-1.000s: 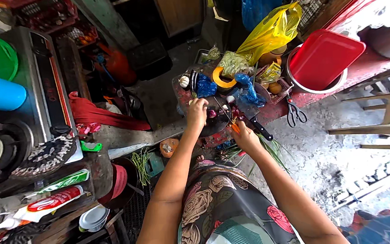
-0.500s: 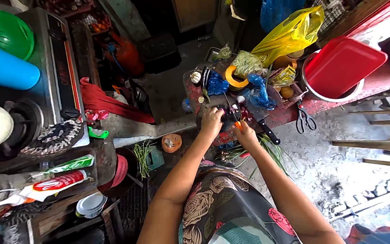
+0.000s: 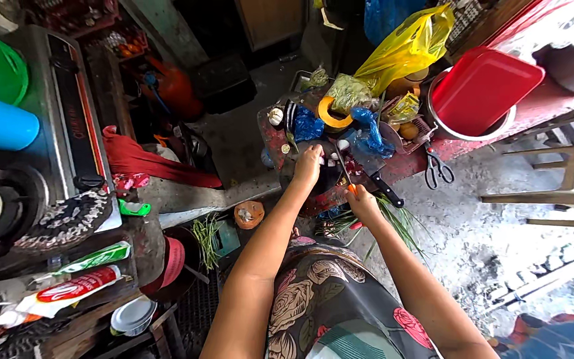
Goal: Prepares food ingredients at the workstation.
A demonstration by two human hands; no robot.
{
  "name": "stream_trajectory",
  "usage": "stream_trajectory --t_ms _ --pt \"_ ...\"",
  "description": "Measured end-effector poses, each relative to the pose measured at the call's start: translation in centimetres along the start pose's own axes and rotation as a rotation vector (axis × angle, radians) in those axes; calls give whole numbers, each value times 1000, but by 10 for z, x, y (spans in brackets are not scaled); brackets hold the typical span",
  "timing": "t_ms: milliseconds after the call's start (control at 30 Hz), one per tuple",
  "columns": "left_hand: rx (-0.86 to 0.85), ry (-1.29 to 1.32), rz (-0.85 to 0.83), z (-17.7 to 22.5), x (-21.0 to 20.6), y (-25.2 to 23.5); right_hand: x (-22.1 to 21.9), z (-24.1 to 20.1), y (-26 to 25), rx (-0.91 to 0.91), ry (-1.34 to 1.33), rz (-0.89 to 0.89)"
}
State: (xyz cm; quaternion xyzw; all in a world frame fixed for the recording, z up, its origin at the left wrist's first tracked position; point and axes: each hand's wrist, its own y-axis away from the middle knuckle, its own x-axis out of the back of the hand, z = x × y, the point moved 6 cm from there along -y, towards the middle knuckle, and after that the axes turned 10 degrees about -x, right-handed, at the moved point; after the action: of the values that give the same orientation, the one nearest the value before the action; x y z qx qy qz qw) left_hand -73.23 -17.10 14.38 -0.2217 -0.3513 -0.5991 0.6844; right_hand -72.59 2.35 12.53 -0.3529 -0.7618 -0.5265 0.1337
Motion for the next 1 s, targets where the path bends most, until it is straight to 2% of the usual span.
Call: stream_trajectory --t_ms 200,300,433,533,633,733,800,900,1000 --pt "112 93 51 -25 45 51 -1 -6 4 120 -49 93" --pt "155 75 23 -37 37 77 -16 -17 11 216 -41 59" --pt "166 104 177 -35 27 88 -39 -41 15 273 88 34" --pt "208 173 236 -38 16 97 -38 -52 11 248 222 104" --pt "246 235 299 -45 15 129 -35 -68 7 350 332 215" --pt "280 263 437 -57 9 184 -36 -79 9 446 389 255" --pt "373 318 448 -65 -3 230 -36 -80 9 484 391 266" --pt "602 499 380 -95 -36 311 -32 -78 3 565 400 293" --pt "848 580 387 -137 -99 412 -22 -86 10 633 402 400"
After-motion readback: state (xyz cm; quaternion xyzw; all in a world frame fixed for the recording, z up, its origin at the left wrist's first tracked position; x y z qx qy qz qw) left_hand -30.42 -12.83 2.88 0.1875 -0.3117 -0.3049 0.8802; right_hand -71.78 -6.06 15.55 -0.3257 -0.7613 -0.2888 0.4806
